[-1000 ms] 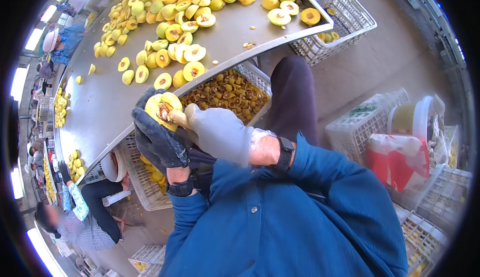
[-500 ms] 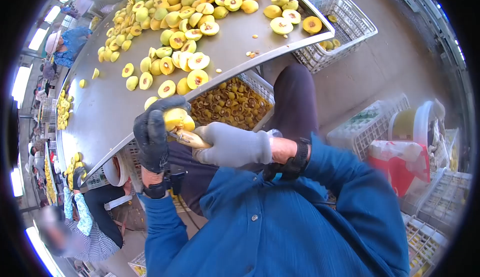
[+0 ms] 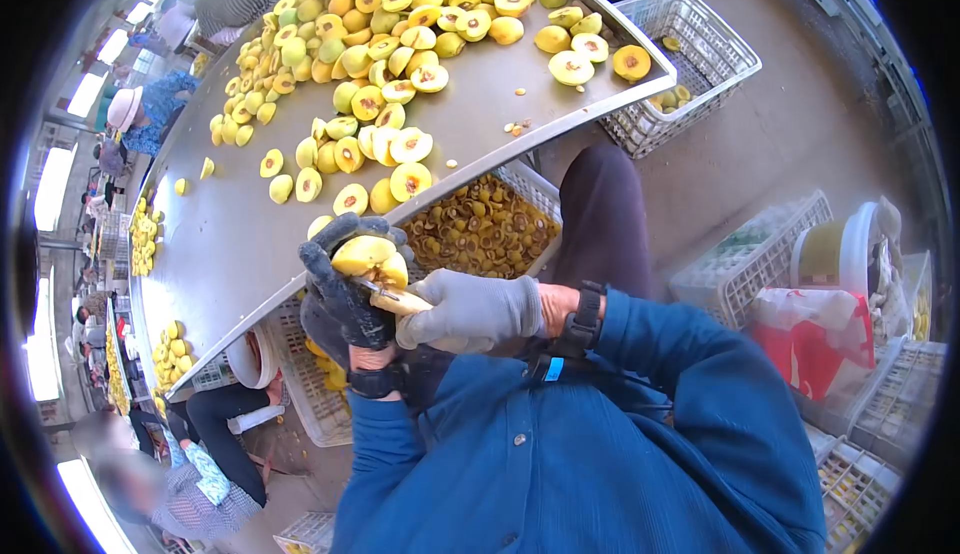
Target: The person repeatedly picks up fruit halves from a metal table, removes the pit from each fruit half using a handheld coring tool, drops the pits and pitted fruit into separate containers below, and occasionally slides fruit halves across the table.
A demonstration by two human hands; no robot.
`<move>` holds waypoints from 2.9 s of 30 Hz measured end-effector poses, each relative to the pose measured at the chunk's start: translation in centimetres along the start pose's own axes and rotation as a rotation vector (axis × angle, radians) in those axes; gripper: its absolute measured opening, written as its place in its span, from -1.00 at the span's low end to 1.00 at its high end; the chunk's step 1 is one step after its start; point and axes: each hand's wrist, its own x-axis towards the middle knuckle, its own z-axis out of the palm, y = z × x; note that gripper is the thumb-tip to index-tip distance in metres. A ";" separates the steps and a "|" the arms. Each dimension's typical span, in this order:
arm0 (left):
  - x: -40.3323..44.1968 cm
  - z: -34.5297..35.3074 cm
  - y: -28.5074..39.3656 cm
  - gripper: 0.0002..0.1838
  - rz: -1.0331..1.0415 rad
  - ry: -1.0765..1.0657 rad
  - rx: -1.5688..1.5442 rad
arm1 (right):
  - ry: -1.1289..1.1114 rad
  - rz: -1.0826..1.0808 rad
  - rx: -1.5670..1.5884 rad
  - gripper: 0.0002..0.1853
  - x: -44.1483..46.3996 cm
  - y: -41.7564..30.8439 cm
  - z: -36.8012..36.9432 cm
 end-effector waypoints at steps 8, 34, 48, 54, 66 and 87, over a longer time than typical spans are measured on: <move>2.4 -1.9 -8.1 -0.34 0.060 0.263 -0.218 | 0.585 -0.503 -0.761 -0.73 4.0 6.5 -3.5; 5.9 -18.3 -0.8 -0.67 0.527 0.296 1.390 | 0.568 0.060 -0.861 -0.66 4.7 14.8 -8.8; 11.1 -11.5 -6.7 -0.41 -0.047 -0.119 0.773 | 0.837 -0.331 -0.662 -0.70 4.4 7.2 -5.9; 2.5 -5.5 -4.1 -0.40 0.072 0.005 0.374 | 0.479 -0.340 0.278 -0.72 8.0 2.3 -1.7; -0.3 -1.3 -3.3 -0.45 0.082 0.156 0.052 | 0.730 -0.535 -1.049 -0.76 2.9 3.2 0.8; 0.0 -0.5 -1.1 -0.38 0.002 -0.087 0.118 | 0.258 -0.457 -0.314 -0.80 1.8 4.8 0.1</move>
